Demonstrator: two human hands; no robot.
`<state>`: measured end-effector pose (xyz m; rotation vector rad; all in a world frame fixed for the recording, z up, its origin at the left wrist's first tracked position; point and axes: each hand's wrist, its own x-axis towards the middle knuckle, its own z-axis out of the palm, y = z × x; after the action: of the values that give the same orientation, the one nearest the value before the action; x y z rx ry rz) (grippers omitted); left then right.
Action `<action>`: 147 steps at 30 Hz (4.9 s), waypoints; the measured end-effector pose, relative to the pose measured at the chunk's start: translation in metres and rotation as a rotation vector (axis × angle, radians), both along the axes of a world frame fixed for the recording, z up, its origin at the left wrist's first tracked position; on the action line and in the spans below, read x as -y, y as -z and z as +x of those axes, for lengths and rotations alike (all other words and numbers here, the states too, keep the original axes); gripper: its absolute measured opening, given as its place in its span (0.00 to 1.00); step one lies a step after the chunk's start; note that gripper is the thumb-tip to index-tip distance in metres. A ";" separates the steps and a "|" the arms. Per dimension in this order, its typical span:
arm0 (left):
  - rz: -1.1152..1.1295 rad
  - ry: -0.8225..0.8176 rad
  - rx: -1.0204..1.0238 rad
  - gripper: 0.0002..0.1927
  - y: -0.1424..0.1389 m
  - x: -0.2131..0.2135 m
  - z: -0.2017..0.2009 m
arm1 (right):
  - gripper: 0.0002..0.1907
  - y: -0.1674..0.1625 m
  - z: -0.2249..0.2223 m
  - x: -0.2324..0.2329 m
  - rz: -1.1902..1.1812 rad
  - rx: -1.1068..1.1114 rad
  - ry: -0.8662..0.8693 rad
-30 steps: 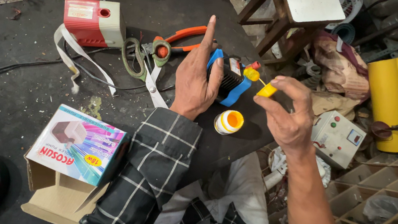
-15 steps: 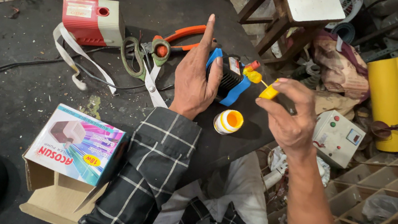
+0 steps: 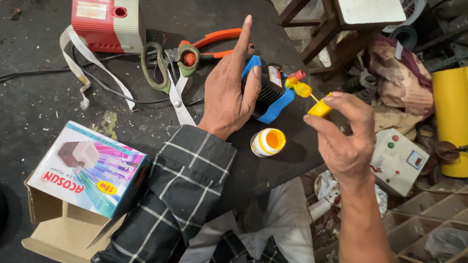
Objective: The person applies a yellow lubricant to the shaft of a small blue motor using a brush, then closes the container. They handle a black power cord and later connect red wires to a white iron while another person holds the iron. The person also picks up a red wire from the floor and prepares it for connection.
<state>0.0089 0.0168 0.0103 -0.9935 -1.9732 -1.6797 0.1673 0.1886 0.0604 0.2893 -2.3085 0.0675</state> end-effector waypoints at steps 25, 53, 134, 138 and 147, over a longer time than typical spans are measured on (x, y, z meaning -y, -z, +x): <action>0.056 0.083 -0.003 0.31 -0.002 0.005 0.004 | 0.18 -0.015 -0.001 -0.007 -0.538 0.101 -0.085; 0.189 0.128 0.136 0.30 -0.008 0.013 -0.001 | 0.29 -0.046 -0.065 -0.034 -0.684 0.426 -0.061; 0.441 0.656 0.569 0.21 0.010 0.024 -0.025 | 0.23 -0.038 -0.060 -0.013 -0.575 0.360 -0.097; 0.445 0.667 0.558 0.21 0.011 0.023 -0.027 | 0.25 -0.041 -0.064 -0.012 -0.501 0.367 -0.197; 0.448 0.652 0.570 0.21 0.012 0.024 -0.026 | 0.28 -0.043 -0.064 -0.010 -0.499 0.377 -0.182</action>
<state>-0.0176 -0.0074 -0.0017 -1.1341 -1.4854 -2.8698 0.1033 0.1988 0.1037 0.2401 -2.5272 0.8383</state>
